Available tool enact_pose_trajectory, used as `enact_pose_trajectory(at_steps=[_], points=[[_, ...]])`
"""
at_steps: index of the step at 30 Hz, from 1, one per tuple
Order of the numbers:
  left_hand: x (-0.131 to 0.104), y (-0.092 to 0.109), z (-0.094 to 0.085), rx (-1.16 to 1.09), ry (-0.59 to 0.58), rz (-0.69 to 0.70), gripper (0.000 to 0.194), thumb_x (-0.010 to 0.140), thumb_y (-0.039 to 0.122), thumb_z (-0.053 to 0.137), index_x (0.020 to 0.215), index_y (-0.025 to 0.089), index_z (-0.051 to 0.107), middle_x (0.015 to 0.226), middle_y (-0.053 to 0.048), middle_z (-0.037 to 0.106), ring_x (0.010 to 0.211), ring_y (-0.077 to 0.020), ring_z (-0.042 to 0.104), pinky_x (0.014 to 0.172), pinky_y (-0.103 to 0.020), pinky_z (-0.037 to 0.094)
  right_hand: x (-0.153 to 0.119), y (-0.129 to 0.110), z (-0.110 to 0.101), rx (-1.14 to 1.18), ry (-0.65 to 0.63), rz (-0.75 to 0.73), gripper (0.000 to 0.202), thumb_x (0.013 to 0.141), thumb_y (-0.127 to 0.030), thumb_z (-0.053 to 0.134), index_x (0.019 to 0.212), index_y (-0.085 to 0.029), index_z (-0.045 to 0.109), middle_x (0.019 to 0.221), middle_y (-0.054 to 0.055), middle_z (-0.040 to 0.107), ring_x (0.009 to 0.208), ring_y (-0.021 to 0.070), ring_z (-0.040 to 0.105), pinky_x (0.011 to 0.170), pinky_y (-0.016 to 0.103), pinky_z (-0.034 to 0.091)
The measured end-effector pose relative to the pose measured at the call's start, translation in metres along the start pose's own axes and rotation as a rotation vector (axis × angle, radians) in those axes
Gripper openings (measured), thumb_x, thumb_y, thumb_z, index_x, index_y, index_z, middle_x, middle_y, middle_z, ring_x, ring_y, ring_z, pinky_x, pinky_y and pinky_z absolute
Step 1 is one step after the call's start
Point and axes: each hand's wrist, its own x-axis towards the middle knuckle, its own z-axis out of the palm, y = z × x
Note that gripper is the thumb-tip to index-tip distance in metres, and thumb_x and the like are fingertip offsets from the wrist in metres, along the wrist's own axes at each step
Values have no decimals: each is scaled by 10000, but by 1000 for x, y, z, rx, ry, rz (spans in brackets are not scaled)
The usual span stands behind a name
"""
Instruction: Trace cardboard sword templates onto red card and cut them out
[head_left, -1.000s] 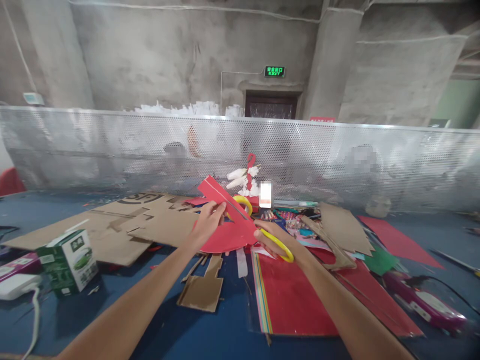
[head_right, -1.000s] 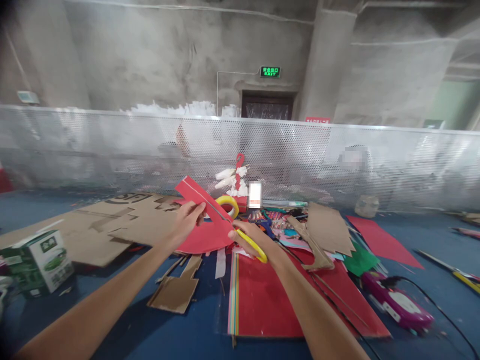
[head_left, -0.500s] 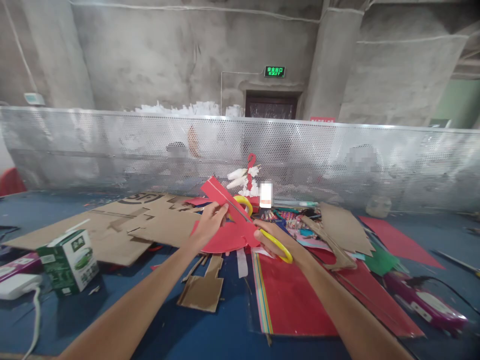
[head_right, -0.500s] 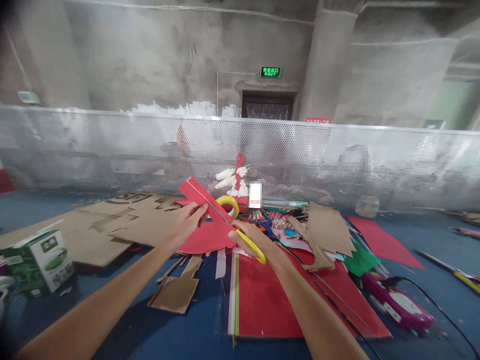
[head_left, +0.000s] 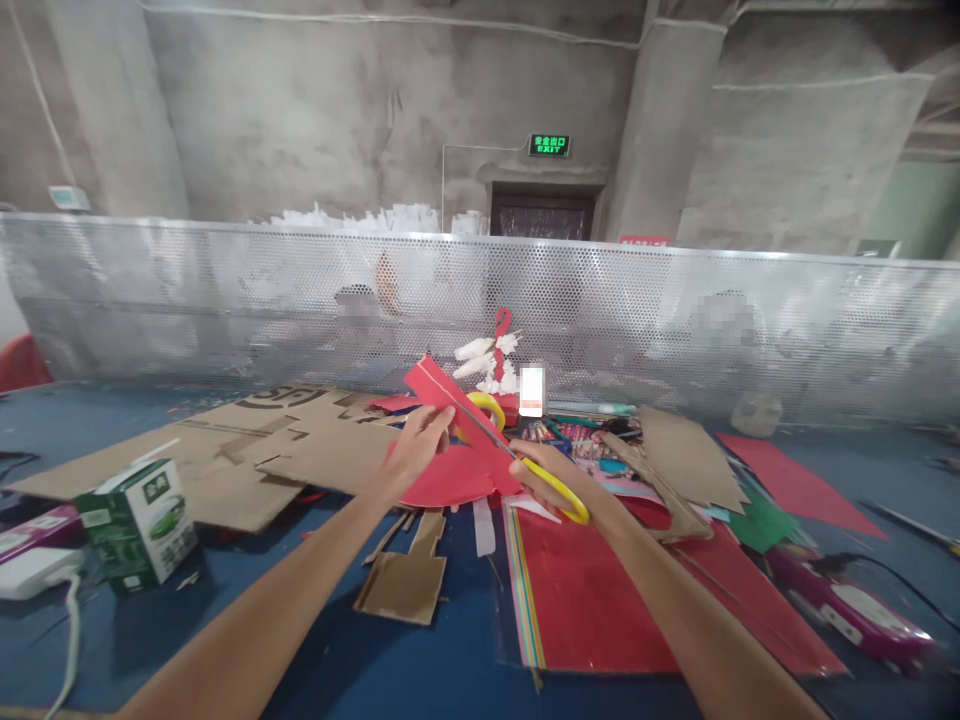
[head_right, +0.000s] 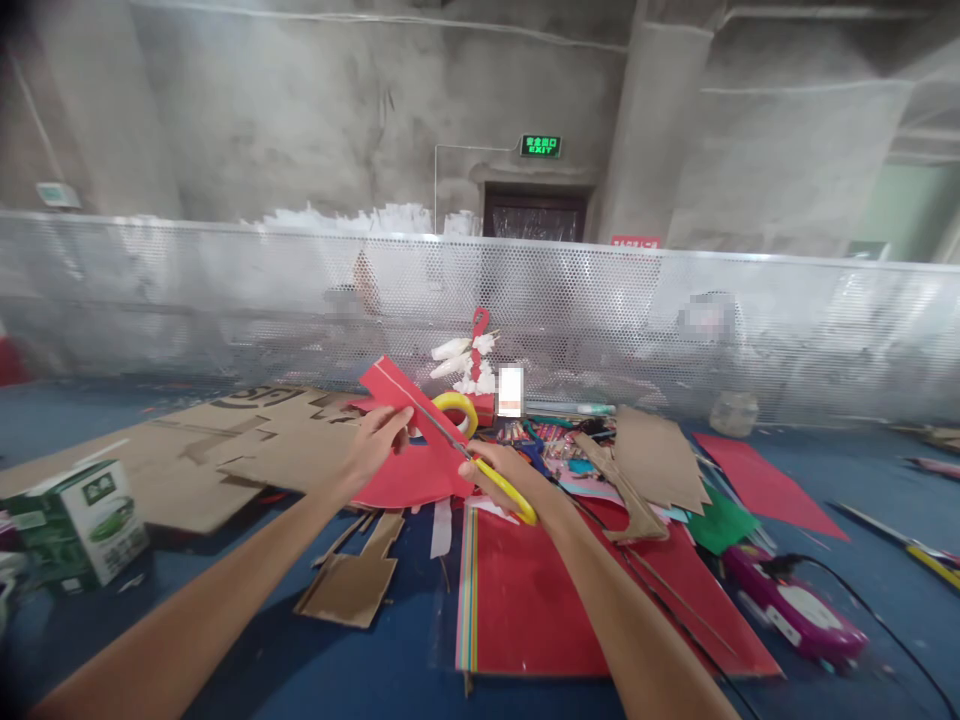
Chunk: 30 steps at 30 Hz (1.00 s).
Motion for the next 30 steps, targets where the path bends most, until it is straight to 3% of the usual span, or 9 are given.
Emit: enact_pose_trajectory(at_steps=[3, 8, 17, 24, 30], points=[[3, -3, -2, 10, 13, 18, 388, 848, 508, 579, 613, 199, 553, 437, 30, 504, 407, -115, 468, 451, -242, 358, -2, -2, -1, 12, -9, 21, 507, 945, -664, 450, 1025, -175, 554, 605, -44, 487, 344, 67, 442, 321, 164, 328], [6, -4, -3, 24, 23, 29, 382, 837, 501, 581, 605, 199, 560, 434, 28, 507, 400, -116, 467, 450, -248, 345, 1, 4, -2, -26, -50, 15, 481, 950, -630, 460, 1083, -175, 540, 598, -38, 514, 341, 71, 415, 326, 173, 309], [0, -1, 1, 15, 19, -13, 362, 832, 490, 588, 636, 186, 564, 509, 17, 549, 435, -112, 485, 449, -238, 355, 5, 7, -1, -103, -25, -101, 640, 972, -682, 390, 1252, -139, 581, 689, 15, 619, 481, 104, 546, 510, 219, 460], [0, 0, 3, 7, 28, -33, 358, 831, 479, 585, 627, 185, 558, 501, 21, 540, 438, -110, 477, 454, -237, 354, 4, 5, 0, -91, -35, -32, 638, 975, -677, 390, 1298, -160, 575, 604, -18, 581, 381, 81, 484, 429, 198, 414], [-1, 2, 2, 9, 28, -35, 365, 831, 468, 589, 603, 184, 556, 482, 19, 528, 443, -111, 476, 461, -238, 351, 4, 5, 1, -111, -7, -71, 624, 979, -666, 394, 1272, -153, 595, 642, 3, 602, 490, 116, 560, 510, 223, 441]])
